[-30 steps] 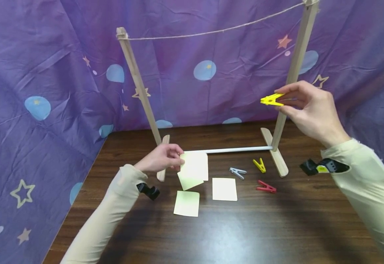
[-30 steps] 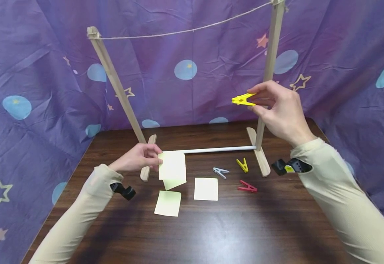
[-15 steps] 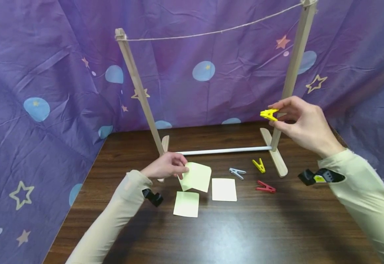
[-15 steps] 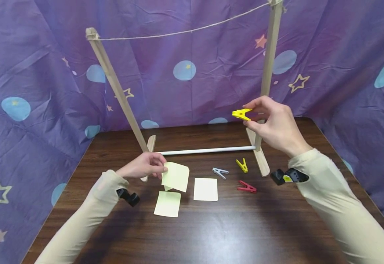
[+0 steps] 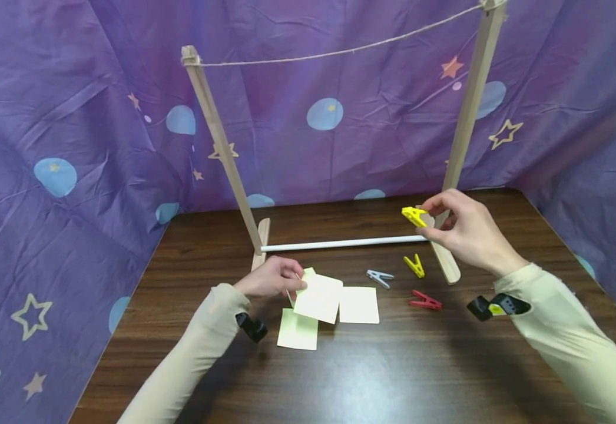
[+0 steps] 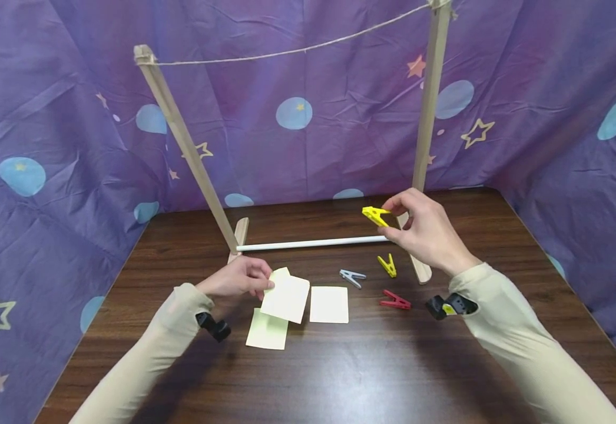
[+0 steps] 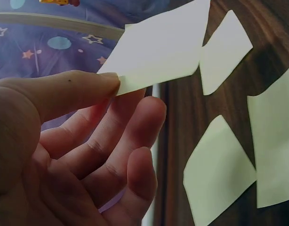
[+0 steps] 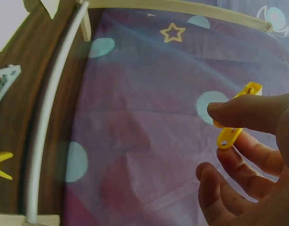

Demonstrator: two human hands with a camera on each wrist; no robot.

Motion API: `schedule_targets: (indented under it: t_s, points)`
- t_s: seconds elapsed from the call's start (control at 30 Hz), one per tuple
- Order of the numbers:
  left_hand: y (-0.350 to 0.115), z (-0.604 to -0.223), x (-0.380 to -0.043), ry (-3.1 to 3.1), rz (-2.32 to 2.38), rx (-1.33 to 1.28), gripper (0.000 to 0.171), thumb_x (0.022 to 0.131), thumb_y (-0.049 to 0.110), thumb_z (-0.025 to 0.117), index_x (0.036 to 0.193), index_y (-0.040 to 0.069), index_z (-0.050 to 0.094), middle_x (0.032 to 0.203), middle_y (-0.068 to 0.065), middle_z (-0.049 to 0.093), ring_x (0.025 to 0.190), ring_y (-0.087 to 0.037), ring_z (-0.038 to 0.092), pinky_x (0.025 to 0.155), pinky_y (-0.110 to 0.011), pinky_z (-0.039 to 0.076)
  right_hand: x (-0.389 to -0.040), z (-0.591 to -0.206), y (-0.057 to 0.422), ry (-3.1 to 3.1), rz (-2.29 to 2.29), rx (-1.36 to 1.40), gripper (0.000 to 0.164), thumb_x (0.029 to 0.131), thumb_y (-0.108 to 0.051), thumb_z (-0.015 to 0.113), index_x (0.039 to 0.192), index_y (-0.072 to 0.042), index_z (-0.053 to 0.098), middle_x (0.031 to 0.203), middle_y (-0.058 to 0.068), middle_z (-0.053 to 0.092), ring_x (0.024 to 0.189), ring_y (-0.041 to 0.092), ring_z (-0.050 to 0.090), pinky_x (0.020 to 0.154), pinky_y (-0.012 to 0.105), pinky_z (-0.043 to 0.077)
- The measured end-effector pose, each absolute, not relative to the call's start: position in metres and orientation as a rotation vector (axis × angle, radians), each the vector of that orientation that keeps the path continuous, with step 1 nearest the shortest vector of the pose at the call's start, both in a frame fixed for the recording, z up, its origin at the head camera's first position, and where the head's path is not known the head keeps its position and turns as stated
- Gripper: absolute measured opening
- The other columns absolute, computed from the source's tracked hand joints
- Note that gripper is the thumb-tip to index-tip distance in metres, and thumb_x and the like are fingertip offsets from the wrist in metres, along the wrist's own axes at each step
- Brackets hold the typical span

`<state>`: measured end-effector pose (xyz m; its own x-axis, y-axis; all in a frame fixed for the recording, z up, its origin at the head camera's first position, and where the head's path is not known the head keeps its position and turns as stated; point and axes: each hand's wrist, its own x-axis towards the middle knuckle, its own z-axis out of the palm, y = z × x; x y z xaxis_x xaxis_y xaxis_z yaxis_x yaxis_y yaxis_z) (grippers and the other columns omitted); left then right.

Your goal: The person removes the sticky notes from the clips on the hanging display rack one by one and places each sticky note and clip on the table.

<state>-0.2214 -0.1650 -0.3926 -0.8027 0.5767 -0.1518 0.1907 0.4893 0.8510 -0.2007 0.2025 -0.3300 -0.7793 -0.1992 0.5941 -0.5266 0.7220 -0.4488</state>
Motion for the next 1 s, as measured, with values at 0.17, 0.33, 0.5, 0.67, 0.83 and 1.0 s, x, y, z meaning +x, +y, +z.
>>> schedule_targets:
  t_s: [0.17,0.33,0.5,0.67,0.83,1.0]
  points:
    - [-0.163,-0.402,-0.222,2.32,1.243,0.619,0.012,0.088,0.006,0.067,0.093,-0.003,0.061,0.068,-0.004,0.07,0.073,-0.046,0.066,0.059,-0.04,0.054,-0.199,-0.345,0.2,-2.455,0.865,0.598,0.032,0.072,-0.009,0.083,0.099,-0.01,0.066,0.092,0.004,0.065,0.076,0.001,0.054,0.062,0.015,0.047]
    - [-0.16,-0.41,-0.221,2.316,1.227,0.58,0.013,0.087,0.006,0.067,0.094,-0.003,0.062,0.067,-0.004,0.069,0.064,-0.032,0.067,0.059,-0.038,0.054,-0.198,-0.359,0.195,-2.515,0.874,0.623,0.032,0.072,-0.012,0.084,0.098,-0.011,0.065,0.088,0.004,0.065,0.078,0.015,0.058,0.062,0.021,0.048]
    - [-0.156,-0.416,-0.219,2.298,1.233,0.534,0.014,0.087,0.006,0.068,0.095,-0.004,0.062,0.069,-0.005,0.069,0.059,-0.017,0.064,0.06,-0.037,0.054,-0.197,-0.375,0.192,-2.561,0.846,0.642,0.031,0.071,-0.017,0.085,0.095,-0.014,0.065,0.083,-0.001,0.064,0.075,0.013,0.057,0.064,0.024,0.045]
    - [-0.153,-0.422,-0.219,2.291,1.235,0.524,0.015,0.086,0.006,0.068,0.095,-0.004,0.062,0.069,-0.008,0.069,0.057,-0.013,0.063,0.055,-0.028,0.051,-0.194,-0.388,0.192,-2.636,0.837,0.655,0.03,0.072,-0.022,0.085,0.093,-0.014,0.064,0.08,-0.005,0.063,0.073,0.009,0.055,0.066,0.026,0.046]
    - [-0.151,-0.426,-0.217,2.301,1.214,0.544,0.014,0.085,0.006,0.069,0.092,-0.004,0.063,0.067,-0.013,0.069,0.055,-0.014,0.062,0.054,-0.026,0.048,-0.192,-0.403,0.191,-2.732,0.822,0.654,0.03,0.071,-0.024,0.085,0.091,-0.015,0.064,0.08,-0.002,0.064,0.073,0.012,0.056,0.064,0.026,0.046]
    - [-0.15,-0.43,-0.216,2.297,1.203,0.566,0.014,0.085,0.006,0.069,0.091,-0.005,0.064,0.07,-0.019,0.07,0.058,-0.022,0.067,0.057,-0.029,0.052,-0.188,-0.419,0.189,-2.796,0.837,0.662,0.031,0.07,-0.021,0.086,0.09,-0.014,0.063,0.08,-0.001,0.067,0.072,0.012,0.06,0.064,0.026,0.046]
